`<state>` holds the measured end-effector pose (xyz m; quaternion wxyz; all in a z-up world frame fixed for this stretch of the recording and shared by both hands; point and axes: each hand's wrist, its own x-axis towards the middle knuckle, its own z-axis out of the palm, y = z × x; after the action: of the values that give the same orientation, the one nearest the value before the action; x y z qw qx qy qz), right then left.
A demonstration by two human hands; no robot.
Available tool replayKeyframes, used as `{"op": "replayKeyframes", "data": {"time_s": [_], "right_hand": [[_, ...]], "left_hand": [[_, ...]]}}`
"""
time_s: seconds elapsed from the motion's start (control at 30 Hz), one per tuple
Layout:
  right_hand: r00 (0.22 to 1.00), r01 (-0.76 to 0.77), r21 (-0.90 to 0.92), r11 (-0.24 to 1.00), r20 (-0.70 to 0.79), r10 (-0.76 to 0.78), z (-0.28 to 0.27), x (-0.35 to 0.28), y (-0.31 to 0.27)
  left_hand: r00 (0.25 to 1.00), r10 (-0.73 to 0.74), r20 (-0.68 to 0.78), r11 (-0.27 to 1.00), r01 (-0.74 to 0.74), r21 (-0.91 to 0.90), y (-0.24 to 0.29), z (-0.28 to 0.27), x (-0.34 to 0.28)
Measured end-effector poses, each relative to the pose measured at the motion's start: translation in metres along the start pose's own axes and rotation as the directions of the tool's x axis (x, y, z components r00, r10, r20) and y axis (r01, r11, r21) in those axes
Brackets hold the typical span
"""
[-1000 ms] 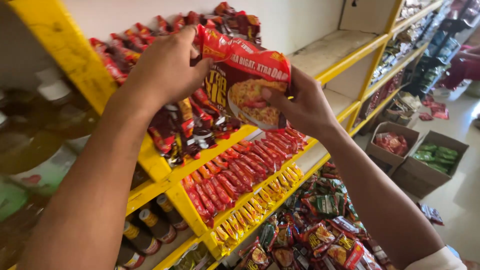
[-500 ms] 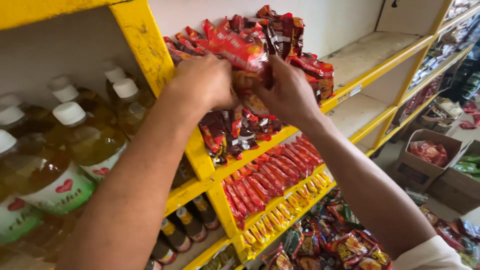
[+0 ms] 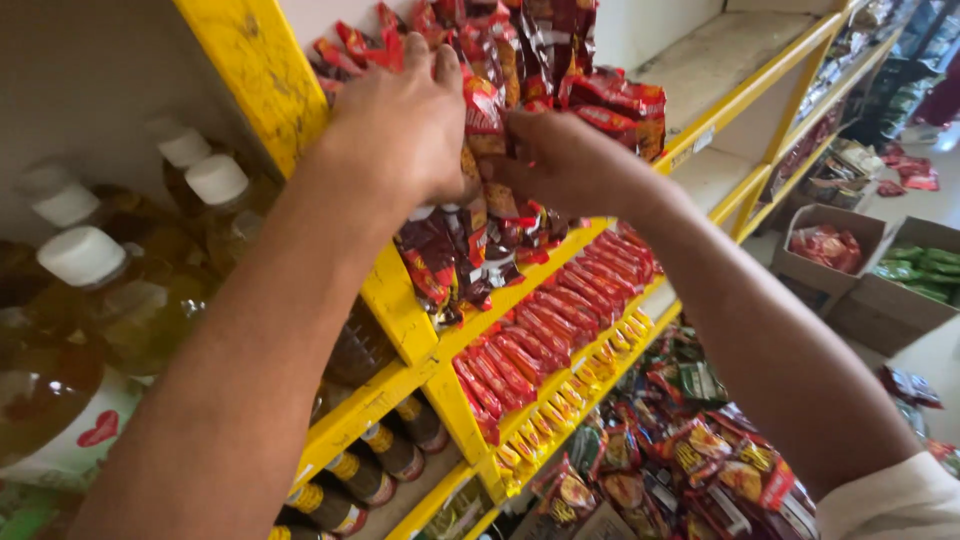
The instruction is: Picking up packets of instant noodles from a pile on the floor and organizing them onto a retail display shelf.
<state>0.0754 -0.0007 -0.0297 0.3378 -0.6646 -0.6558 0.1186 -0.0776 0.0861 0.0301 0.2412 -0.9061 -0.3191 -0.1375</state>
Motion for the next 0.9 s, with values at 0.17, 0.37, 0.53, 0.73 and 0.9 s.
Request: {"op": "replayKeyframes", "data": {"time_s": [0.17,0.37,0.53,0.73,0.9], "right_hand": [[0.935,0.349,0.003,0.937,-0.072,-0.347,0.010,0.019,0.039],[0.922,0.338,-0.074,0.938,-0.176,-0.345,0.022,0.025,0.042],[0.960,0.233,-0.021,0.972,-0.155,-0.234,0.019,0.018,0.039],[0.910,0.353,0.023,0.935,-0.240,-0.337,0.026,0.015,0.036],[0.887,0.382,-0.001,0.924,-0.281,-0.367,0.033,0.013,0.049]], "left_hand": [[0.916,-0.110,0.385,0.984,0.156,-0.090,0.013,-0.050,-0.015],[0.990,0.042,0.135,0.995,-0.029,-0.092,0.001,-0.016,0.006],[0.978,0.019,0.207,0.988,0.013,-0.152,0.003,-0.022,0.003],[0.986,-0.003,0.169,0.984,0.032,-0.173,-0.001,-0.008,0.004],[0.995,0.074,0.070,0.985,-0.062,-0.163,-0.001,-0.001,0.002]]}}
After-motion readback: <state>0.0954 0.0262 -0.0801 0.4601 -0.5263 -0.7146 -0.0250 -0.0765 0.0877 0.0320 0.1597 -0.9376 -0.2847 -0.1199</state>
